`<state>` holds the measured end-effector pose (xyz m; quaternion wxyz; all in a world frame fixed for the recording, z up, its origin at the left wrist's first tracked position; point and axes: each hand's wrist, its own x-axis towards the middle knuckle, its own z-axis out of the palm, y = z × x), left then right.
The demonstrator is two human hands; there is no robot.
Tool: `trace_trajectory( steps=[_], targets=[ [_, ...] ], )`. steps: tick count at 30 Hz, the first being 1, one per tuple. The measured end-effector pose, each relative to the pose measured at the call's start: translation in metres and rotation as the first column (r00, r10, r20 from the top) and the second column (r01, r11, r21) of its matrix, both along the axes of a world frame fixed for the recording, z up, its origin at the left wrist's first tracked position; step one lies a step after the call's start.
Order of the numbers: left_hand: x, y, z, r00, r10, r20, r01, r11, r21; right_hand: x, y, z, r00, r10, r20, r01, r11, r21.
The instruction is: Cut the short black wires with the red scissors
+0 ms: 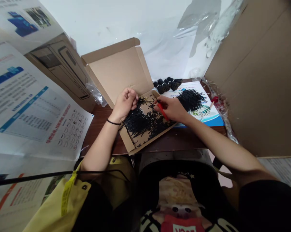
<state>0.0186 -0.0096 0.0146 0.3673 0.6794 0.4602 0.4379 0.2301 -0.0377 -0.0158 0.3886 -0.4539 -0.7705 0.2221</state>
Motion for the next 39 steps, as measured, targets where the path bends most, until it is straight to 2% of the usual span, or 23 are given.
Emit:
trace_trajectory(
  steps=[2, 4, 7, 9, 11, 18, 21, 23, 25, 27, 29, 32, 34, 37, 39],
  targets=[
    [0.008, -0.002, -0.005, 0.996, -0.019, 0.087, 0.022, 0.999, -0.039, -0.006, 0.000, -0.006, 0.980, 0.106, -0.169, -0.125, 0.986, -0.110],
    [0.014, -0.003, -0.009, 0.992, -0.049, 0.118, 0.053, 0.998, -0.030, -0.010, 0.000, -0.009, 0.911, 0.191, -0.365, -0.283, 0.934, -0.218],
    [0.018, -0.005, -0.013, 0.990, -0.050, 0.131, 0.046, 0.998, 0.031, -0.013, 0.000, -0.009, 0.799, 0.178, -0.575, -0.415, 0.855, -0.313],
    [0.019, -0.006, -0.014, 0.993, -0.028, 0.117, 0.021, 0.998, 0.059, -0.013, -0.001, -0.006, 0.769, 0.098, -0.632, -0.391, 0.854, -0.343],
    [0.019, -0.008, -0.013, 0.997, -0.029, 0.077, 0.024, 0.998, 0.065, -0.011, 0.000, -0.004, 0.756, 0.029, -0.654, -0.332, 0.878, -0.345],
    [0.024, -0.017, -0.013, 0.996, -0.017, -0.082, 0.022, 0.998, 0.065, -0.011, 0.005, -0.005, 0.751, -0.113, -0.651, -0.158, 0.926, -0.343],
    [0.022, -0.016, -0.016, 0.984, 0.014, -0.176, 0.014, 0.987, 0.158, -0.013, 0.007, -0.007, 0.730, -0.150, -0.666, -0.103, 0.940, -0.324],
    [0.020, -0.014, -0.018, 0.955, 0.063, -0.290, 0.018, 0.963, 0.268, -0.014, 0.008, -0.009, 0.718, -0.180, -0.673, -0.066, 0.944, -0.323],
    [0.019, -0.014, -0.019, 0.888, 0.121, -0.443, 0.058, 0.927, 0.369, -0.016, 0.009, -0.012, 0.735, -0.199, -0.648, -0.033, 0.944, -0.327],
    [0.020, -0.014, -0.020, 0.802, 0.152, -0.578, 0.132, 0.898, 0.419, -0.019, 0.009, -0.014, 0.763, -0.184, -0.619, -0.025, 0.949, -0.313],
    [0.021, -0.016, -0.022, 0.753, 0.145, -0.642, 0.194, 0.883, 0.427, -0.022, 0.007, -0.016, 0.771, -0.134, -0.622, -0.070, 0.954, -0.292],
    [0.024, -0.019, -0.026, 0.761, 0.115, -0.639, 0.209, 0.888, 0.410, -0.022, 0.005, -0.013, 0.756, -0.032, -0.654, -0.196, 0.942, -0.273],
    [0.025, -0.020, -0.027, 0.785, 0.101, -0.611, 0.190, 0.900, 0.392, -0.020, 0.005, -0.010, 0.755, 0.011, -0.655, -0.232, 0.939, -0.252],
    [0.024, -0.020, -0.025, 0.860, 0.067, -0.506, 0.139, 0.923, 0.359, -0.012, 0.008, -0.006, 0.784, -0.024, -0.620, -0.133, 0.970, -0.206],
    [0.023, -0.018, -0.023, 0.921, -0.013, -0.389, 0.137, 0.947, 0.292, -0.007, 0.009, -0.005, 0.815, -0.069, -0.575, -0.024, 0.988, -0.152]
  ],
)
